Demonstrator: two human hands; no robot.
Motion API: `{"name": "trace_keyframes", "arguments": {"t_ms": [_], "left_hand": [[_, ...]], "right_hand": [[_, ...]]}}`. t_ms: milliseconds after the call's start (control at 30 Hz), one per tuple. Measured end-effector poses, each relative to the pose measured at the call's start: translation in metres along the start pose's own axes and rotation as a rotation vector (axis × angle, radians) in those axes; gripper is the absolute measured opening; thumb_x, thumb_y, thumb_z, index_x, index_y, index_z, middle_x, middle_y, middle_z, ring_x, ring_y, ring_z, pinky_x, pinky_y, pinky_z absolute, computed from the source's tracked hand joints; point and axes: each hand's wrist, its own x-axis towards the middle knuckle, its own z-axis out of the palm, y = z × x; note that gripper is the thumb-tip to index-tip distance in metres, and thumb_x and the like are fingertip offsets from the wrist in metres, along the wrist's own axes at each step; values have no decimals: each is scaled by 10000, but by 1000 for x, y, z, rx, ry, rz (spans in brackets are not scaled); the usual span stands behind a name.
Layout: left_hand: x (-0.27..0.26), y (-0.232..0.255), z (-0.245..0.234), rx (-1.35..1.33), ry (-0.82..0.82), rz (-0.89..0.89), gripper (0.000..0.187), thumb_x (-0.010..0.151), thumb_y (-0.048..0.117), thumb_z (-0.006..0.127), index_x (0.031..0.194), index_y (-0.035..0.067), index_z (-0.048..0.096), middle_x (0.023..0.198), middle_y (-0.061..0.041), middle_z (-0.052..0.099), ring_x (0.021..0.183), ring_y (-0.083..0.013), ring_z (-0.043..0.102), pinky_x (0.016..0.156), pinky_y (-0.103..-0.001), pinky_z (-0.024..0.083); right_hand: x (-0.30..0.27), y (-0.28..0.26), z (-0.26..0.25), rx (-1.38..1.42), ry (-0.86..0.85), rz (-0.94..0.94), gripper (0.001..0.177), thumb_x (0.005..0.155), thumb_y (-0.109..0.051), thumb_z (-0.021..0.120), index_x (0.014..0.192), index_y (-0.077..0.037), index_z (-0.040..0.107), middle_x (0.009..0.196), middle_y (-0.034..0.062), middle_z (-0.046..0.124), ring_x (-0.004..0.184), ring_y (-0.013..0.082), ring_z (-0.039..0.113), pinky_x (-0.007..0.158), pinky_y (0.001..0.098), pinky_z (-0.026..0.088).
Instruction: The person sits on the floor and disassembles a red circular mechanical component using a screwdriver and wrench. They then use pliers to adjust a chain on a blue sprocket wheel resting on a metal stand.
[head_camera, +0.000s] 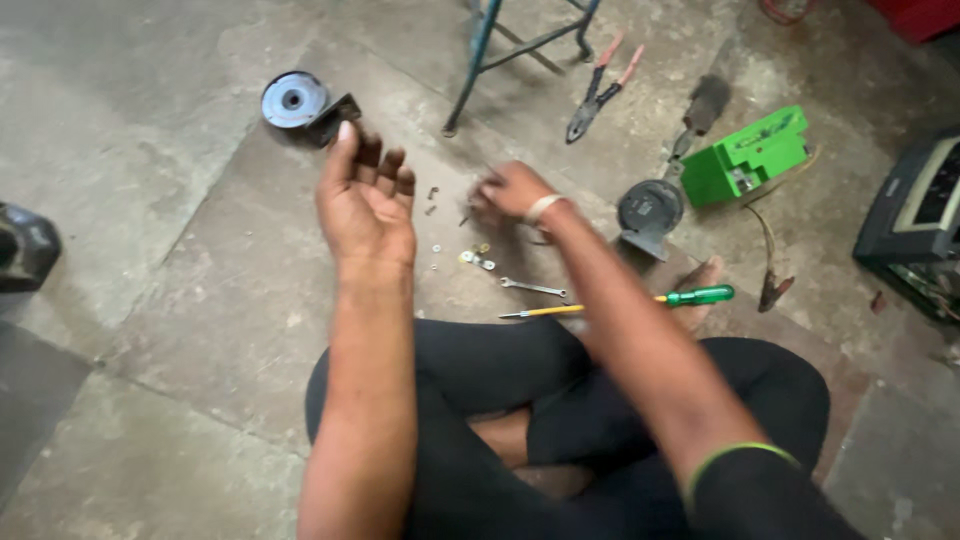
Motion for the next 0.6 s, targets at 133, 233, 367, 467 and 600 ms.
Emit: {"name": "trace_keyframes", "arguments": {"t_ms": [133,233,367,467,600], "left_hand": [[7,-9,-8,-42,-68,10,251,875,287,760,1077,210,631,873,29,650,804,-184,636,699,-348,499],[21,-12,-16,-112,-193,60,231,959,261,755,1113,165,613,848,12,623,751,-181,626,663,-343,483],[16,-15,-10,-101,-74,5,207,935,240,708,1091,130,628,937,-15,674,785,-197,668,664,-320,521],[1,-12,-8,-70,-35,25,223,940,264,697,1106,131,631,959,-17,674,820,-192,669,696,-324,534],[-7,-4,-3,-68,-26,16,230,949,278,698,1111,128,636,975,-17,673,839,-196,673,711,-323,536]], "right_hand": [[-62,39,-22,-873,-157,-101,420,691,-426,843,948,-100,776,947,169,753,901,391,709,797,491,553],[-97,48,0,-936,-279,-136,400,730,-346,823,1063,-145,728,989,132,760,960,350,710,853,468,557],[-89,29,30,-737,-203,-296,372,730,-244,808,1089,-172,743,1042,93,740,993,313,694,880,428,547],[-74,6,59,-758,-128,-389,344,762,-327,822,1040,-144,736,1043,105,713,1000,314,682,889,412,546],[-64,-28,75,-547,21,-461,292,789,-264,798,1036,-117,743,1007,135,714,961,329,689,859,421,540]]}}
